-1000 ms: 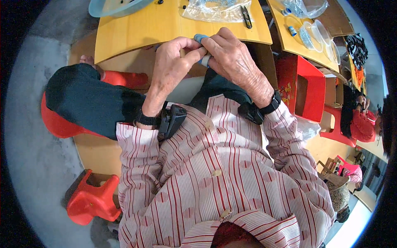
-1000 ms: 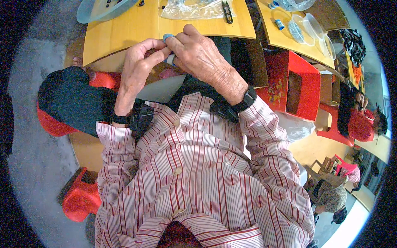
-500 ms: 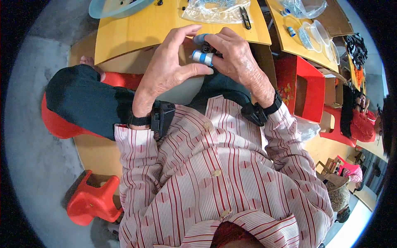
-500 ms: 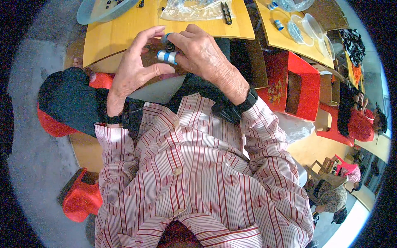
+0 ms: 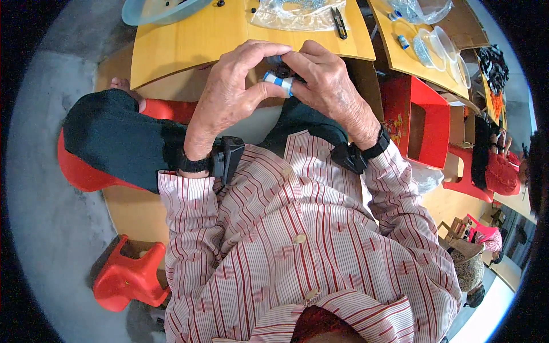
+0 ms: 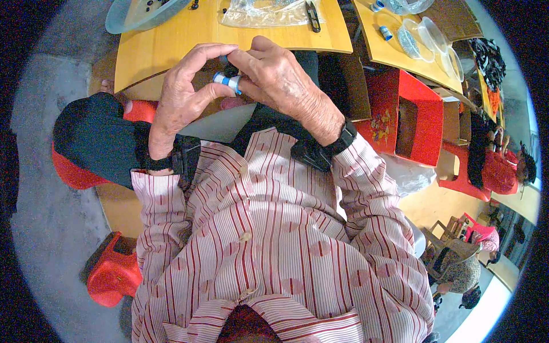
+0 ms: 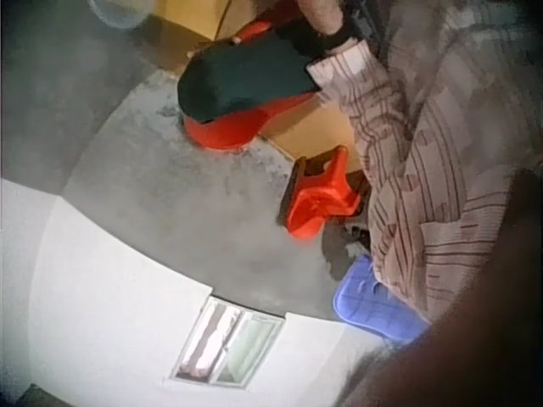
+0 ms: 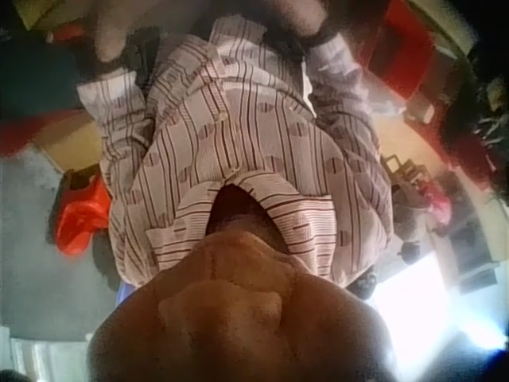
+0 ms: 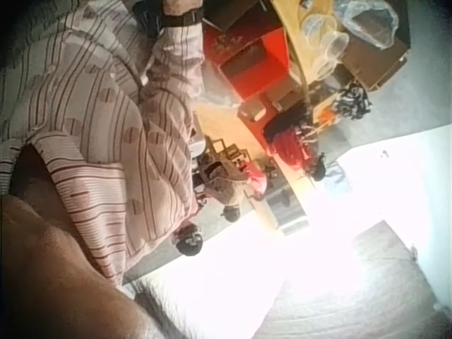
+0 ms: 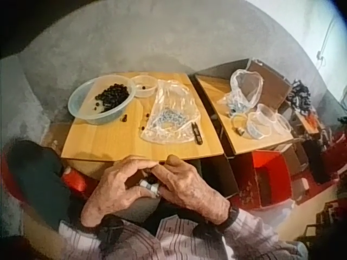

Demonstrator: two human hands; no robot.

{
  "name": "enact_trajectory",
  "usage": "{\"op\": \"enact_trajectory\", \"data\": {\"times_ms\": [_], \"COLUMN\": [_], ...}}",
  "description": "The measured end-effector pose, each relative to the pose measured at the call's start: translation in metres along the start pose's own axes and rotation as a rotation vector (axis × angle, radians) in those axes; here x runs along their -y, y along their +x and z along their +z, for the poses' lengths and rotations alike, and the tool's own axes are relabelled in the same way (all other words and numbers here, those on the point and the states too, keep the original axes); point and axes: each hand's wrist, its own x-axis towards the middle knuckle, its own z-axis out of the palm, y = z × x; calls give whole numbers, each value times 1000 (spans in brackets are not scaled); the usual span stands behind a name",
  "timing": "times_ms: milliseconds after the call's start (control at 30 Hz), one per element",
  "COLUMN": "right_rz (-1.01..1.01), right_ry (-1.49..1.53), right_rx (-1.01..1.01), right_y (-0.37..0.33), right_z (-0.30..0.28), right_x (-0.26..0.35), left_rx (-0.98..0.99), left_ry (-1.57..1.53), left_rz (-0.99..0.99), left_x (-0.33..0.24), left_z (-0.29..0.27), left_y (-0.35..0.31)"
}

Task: The person assembles small components by hand, taking black plastic pieces from the table and springs from a plastic bag, then fitting them into cylindrical parts.

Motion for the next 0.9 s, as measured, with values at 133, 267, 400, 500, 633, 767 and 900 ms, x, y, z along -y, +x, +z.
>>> {"op": "enact_trajectory", "data": {"times_ms": [133, 267, 400, 500, 633, 767, 900], "right_rz": [-26, -84, -114, -147, -172, -173, -184], "right_ry": [-21, -48, -30, -47, -73, -109, -204], "right_rx": [25, 14, 14, 6, -9, -15, -46], "right_y": [1, 1, 3, 3, 3, 3, 5], "right_z": [-1, -1, -6, -5, -5, -4, -4], "right_x": [0, -2, 1, 2, 2, 1, -9], "left_rx": [13, 11, 56, -3, 7, 16, -40], "left_ry": [9, 41, 97, 130, 169, 210, 208], "left_rz": [10, 57, 31, 113, 133, 156, 163], "left_x": [-1, -2, -4, -2, -2, -1, 2], "left_z": [0, 2, -1, 0, -3, -3, 3], "left_y": [-2, -1, -3, -3, -3, -3, 1]}}
